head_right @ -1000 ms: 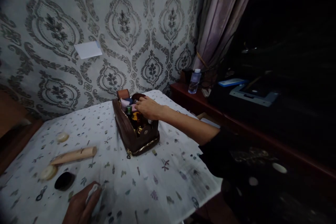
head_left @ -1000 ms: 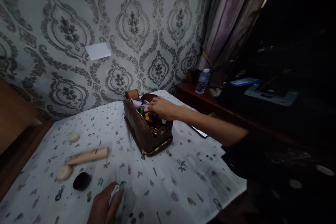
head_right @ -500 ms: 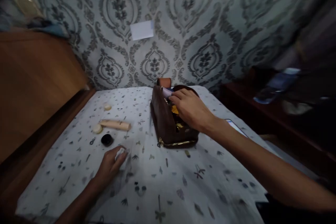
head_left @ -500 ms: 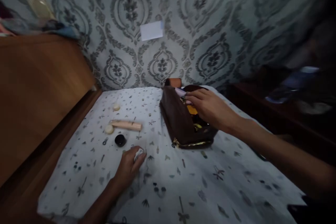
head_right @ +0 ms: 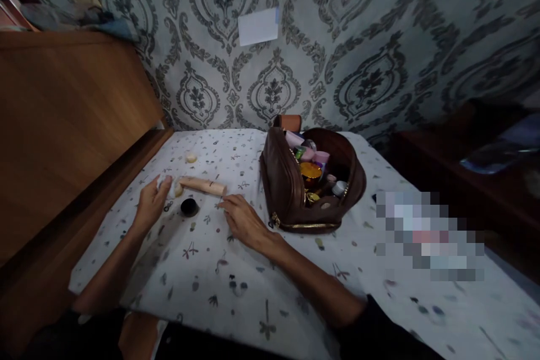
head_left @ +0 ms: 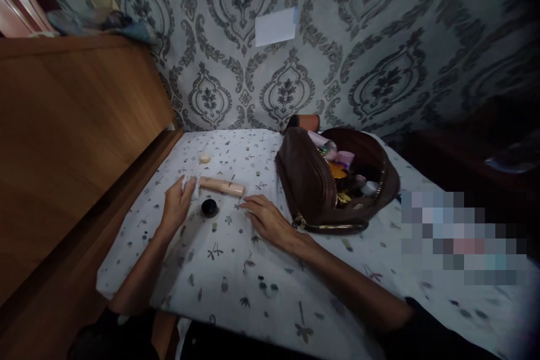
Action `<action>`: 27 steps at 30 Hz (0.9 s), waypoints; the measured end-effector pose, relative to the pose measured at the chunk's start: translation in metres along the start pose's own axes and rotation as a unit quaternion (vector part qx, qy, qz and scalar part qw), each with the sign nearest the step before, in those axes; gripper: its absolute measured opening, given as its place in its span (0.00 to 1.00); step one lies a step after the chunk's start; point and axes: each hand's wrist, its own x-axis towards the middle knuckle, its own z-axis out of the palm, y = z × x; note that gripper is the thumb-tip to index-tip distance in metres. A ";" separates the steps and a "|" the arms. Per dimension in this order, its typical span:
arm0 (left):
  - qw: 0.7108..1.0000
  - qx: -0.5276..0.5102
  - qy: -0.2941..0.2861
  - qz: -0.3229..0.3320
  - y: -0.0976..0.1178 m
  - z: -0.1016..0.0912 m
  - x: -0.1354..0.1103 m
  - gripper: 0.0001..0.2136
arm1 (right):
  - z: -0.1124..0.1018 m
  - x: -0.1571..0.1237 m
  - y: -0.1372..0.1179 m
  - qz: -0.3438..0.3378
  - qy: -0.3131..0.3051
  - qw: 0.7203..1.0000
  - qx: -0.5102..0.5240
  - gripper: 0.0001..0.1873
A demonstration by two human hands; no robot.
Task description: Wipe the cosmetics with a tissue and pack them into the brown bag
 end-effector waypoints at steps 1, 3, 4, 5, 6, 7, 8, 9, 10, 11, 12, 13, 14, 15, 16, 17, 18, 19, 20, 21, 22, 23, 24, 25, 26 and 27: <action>0.998 0.040 -0.034 0.022 0.000 0.005 -0.005 0.18 | 0.007 0.003 0.001 0.001 0.004 1.000 0.011 0.15; 0.979 0.150 -0.117 0.074 0.003 0.017 -0.018 0.16 | 0.019 0.007 -0.002 0.005 0.005 1.000 0.030 0.16; 0.961 0.210 -0.151 0.095 0.003 0.023 -0.026 0.16 | 0.023 0.007 -0.004 0.009 0.003 0.999 0.039 0.16; 0.944 0.262 -0.170 0.108 0.003 0.028 -0.032 0.16 | 0.026 0.007 -0.008 0.016 0.000 0.999 0.048 0.16; 0.932 0.300 -0.174 0.110 0.002 0.033 -0.038 0.16 | 0.028 0.006 -0.011 0.026 -0.001 0.998 0.058 0.17; 0.925 0.320 -0.175 0.109 0.000 0.036 -0.042 0.16 | 0.030 0.004 -0.015 0.035 -0.004 0.997 0.069 0.16; 0.922 0.327 -0.174 0.108 -0.003 0.038 -0.044 0.15 | 0.032 0.002 -0.018 0.042 -0.007 0.996 0.078 0.16; 0.925 0.326 -0.166 0.105 -0.006 0.040 -0.044 0.14 | 0.033 0.000 -0.020 0.048 -0.005 0.995 0.084 0.17; 0.932 0.311 -0.154 0.108 -0.008 0.041 -0.044 0.14 | 0.034 -0.002 -0.021 0.051 -0.005 0.994 0.092 0.18; 0.942 0.281 -0.142 0.114 -0.008 0.042 -0.044 0.14 | 0.035 -0.004 -0.023 0.052 -0.002 0.993 0.102 0.19; 0.955 0.235 -0.131 0.124 -0.007 0.043 -0.044 0.14 | 0.035 -0.005 -0.024 0.056 0.000 0.992 0.116 0.22; 0.966 0.182 -0.124 0.136 -0.003 0.045 -0.045 0.15 | 0.034 -0.006 -0.024 0.063 0.002 0.989 0.133 0.26; 0.974 0.135 -0.118 0.141 0.004 0.047 -0.047 0.16 | 0.033 -0.007 -0.025 0.073 0.002 0.986 0.152 0.28; 0.978 0.103 -0.116 0.140 0.012 0.049 -0.050 0.17 | 0.031 -0.008 -0.027 0.088 0.002 0.982 0.169 0.29; 0.980 0.083 -0.114 0.138 0.022 0.052 -0.054 0.18 | 0.029 -0.010 -0.028 0.109 0.005 0.977 0.181 0.27; 0.982 0.075 -0.112 0.136 0.031 0.055 -0.058 0.20 | 0.026 -0.012 -0.029 0.133 0.012 0.973 0.190 0.23; 0.982 0.073 -0.114 0.134 0.041 0.059 -0.062 0.20 | 0.023 -0.015 -0.030 0.159 0.021 0.967 0.199 0.20; 0.981 0.073 -0.121 0.132 0.049 0.062 -0.065 0.21 | 0.019 -0.018 -0.031 0.183 0.033 0.960 0.210 0.16; 0.980 0.071 -0.132 0.127 0.057 0.066 -0.068 0.21 | 0.015 -0.022 -0.032 0.202 0.043 0.952 0.225 0.15; 0.979 0.067 -0.147 0.122 0.063 0.070 -0.070 0.20 | 0.010 -0.027 -0.032 0.214 0.051 0.945 0.243 0.14; 0.978 0.058 -0.163 0.117 0.068 0.074 -0.071 0.20 | 0.006 -0.032 -0.032 0.219 0.056 0.939 0.259 0.14; 0.977 0.048 -0.174 0.112 0.072 0.078 -0.072 0.20 | 0.001 -0.037 -0.031 0.218 0.062 0.935 0.274 0.14; 0.977 0.034 -0.182 0.107 0.076 0.081 -0.072 0.20 | -0.003 -0.043 -0.030 0.215 0.069 0.931 0.286 0.15; 0.977 0.019 -0.187 0.102 0.080 0.085 -0.071 0.20 | -0.007 -0.048 -0.029 0.215 0.077 0.928 0.294 0.20; 0.976 0.004 -0.194 0.096 0.084 0.088 -0.071 0.20 | -0.011 -0.053 -0.028 0.222 0.085 0.924 0.300 0.27; 0.975 -0.012 -0.202 0.087 0.087 0.091 -0.070 0.21 | -0.014 -0.057 -0.027 0.234 0.087 0.918 0.307 0.35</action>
